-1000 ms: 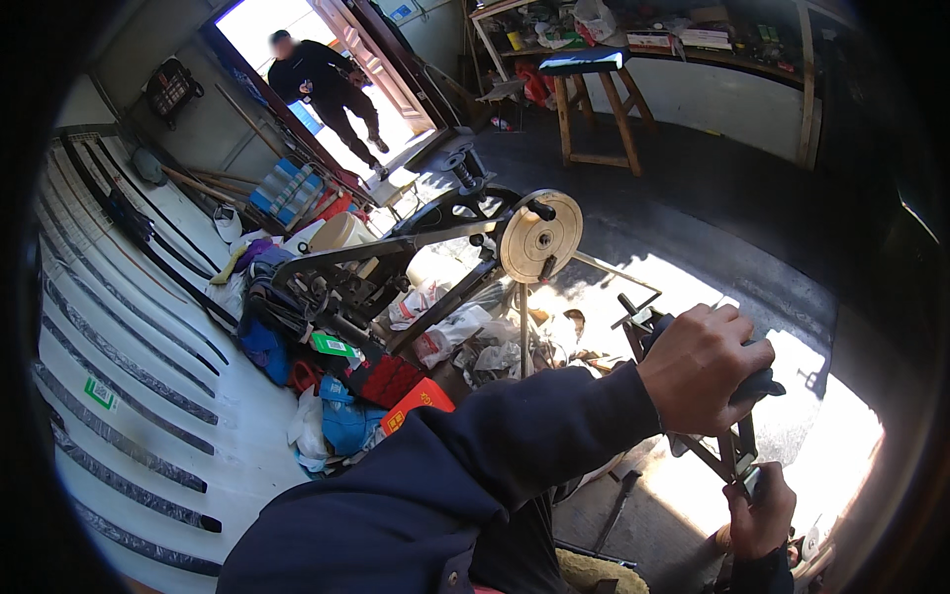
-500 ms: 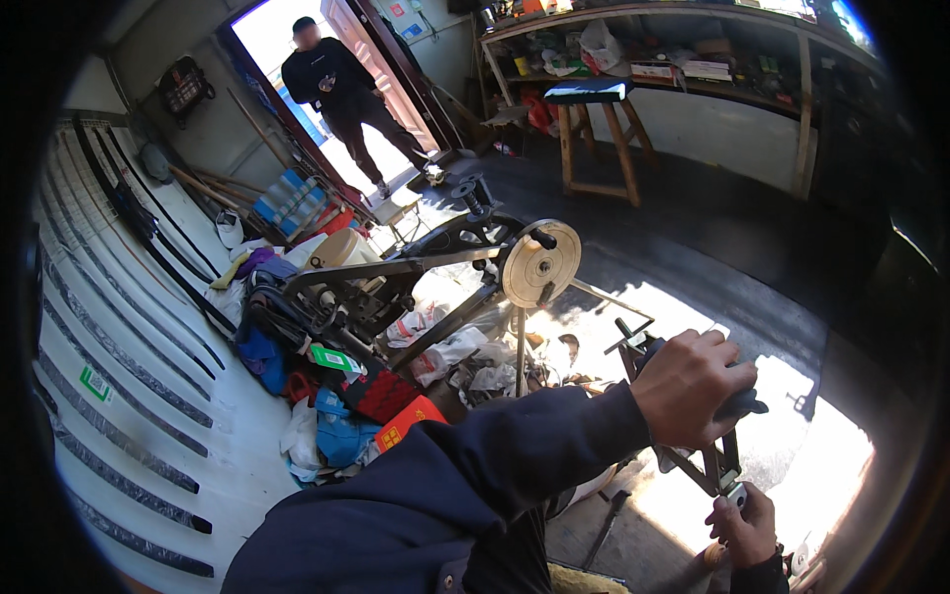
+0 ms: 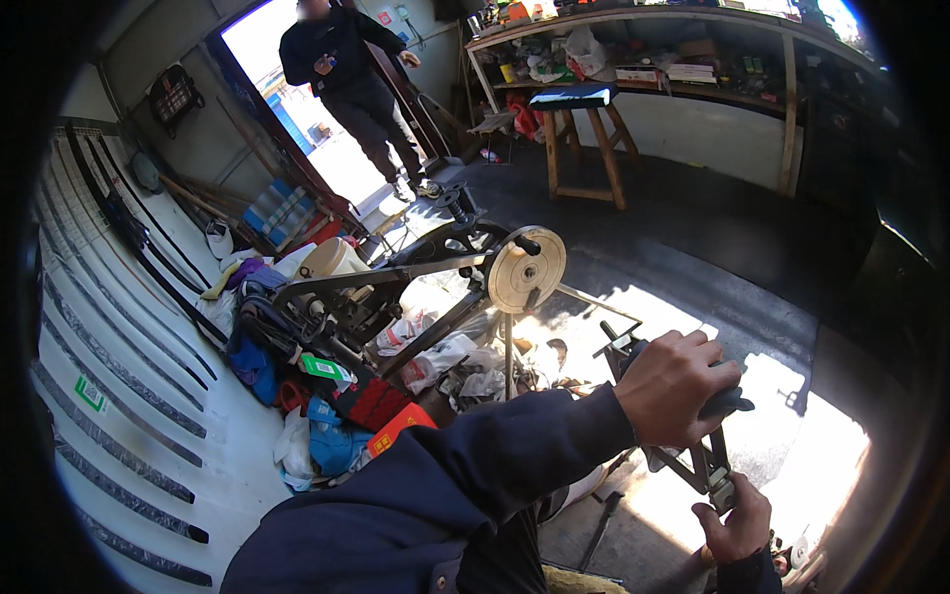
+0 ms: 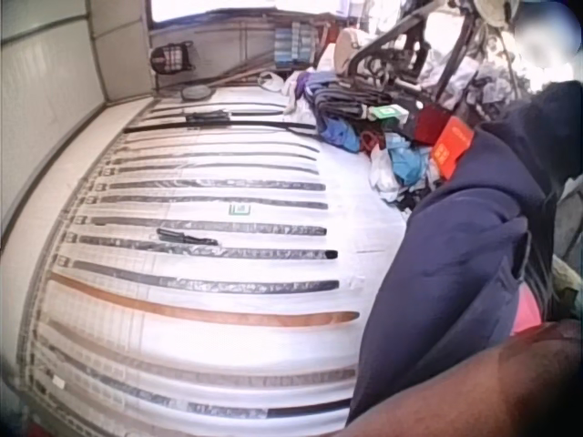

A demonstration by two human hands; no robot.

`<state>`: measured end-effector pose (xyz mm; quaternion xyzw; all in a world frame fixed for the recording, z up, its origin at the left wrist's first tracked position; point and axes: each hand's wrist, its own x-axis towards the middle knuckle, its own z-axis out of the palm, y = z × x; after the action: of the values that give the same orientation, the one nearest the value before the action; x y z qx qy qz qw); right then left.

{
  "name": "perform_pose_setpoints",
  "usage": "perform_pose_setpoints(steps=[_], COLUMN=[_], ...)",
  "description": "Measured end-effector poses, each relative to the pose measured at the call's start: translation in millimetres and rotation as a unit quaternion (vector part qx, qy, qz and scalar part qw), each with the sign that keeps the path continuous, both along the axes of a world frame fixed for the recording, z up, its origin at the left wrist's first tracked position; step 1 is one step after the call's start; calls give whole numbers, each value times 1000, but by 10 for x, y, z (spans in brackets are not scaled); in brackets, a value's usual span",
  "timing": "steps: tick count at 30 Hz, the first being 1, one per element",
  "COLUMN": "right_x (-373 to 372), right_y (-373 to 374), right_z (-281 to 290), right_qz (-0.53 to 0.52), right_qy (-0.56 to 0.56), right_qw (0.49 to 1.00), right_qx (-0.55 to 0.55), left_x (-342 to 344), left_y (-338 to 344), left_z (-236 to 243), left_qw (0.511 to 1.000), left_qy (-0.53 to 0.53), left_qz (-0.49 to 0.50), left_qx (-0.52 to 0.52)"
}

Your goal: The person sits on the floor and uses pliers to adjust a metal bracket, then switches to a screwdriver to tighten a screw on a small black device. They open a red box containing small parts and continue manipulating the device with the screwdriver.

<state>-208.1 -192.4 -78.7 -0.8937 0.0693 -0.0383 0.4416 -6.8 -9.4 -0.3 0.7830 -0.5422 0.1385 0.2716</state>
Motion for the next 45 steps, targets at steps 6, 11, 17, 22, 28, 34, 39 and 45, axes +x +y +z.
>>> perform_pose_setpoints(steps=[6,11,17,22,28,34,39,45], right_x=[64,62,105,132,158,199,184,138], right_y=[51,2,-2,-37,-90,-130,-170,-137], right_z=[170,9,-55,18,-13,-104,-36,84], right_qz=[4,21,15,6,-8,-54,-91,-110], right_qy=[32,69,42,80,63,35,18,20], right_qw=[999,997,998,996,998,998,996,994], right_qx=[-5,-28,-51,-39,-29,-25,-15,-14], left_x=[5,240,314,258,272,302,444,878], left_y=[57,272,399,382,403,372,443,615], left_z=[107,240,313,257,326,219,103,129], left_qw=[999,965,909,924,919,921,913,922], left_qy=[13,217,384,342,344,348,401,363], left_qz=[-19,-133,-115,-139,-115,-109,-71,61], left_qx=[46,68,110,101,151,137,39,-117])
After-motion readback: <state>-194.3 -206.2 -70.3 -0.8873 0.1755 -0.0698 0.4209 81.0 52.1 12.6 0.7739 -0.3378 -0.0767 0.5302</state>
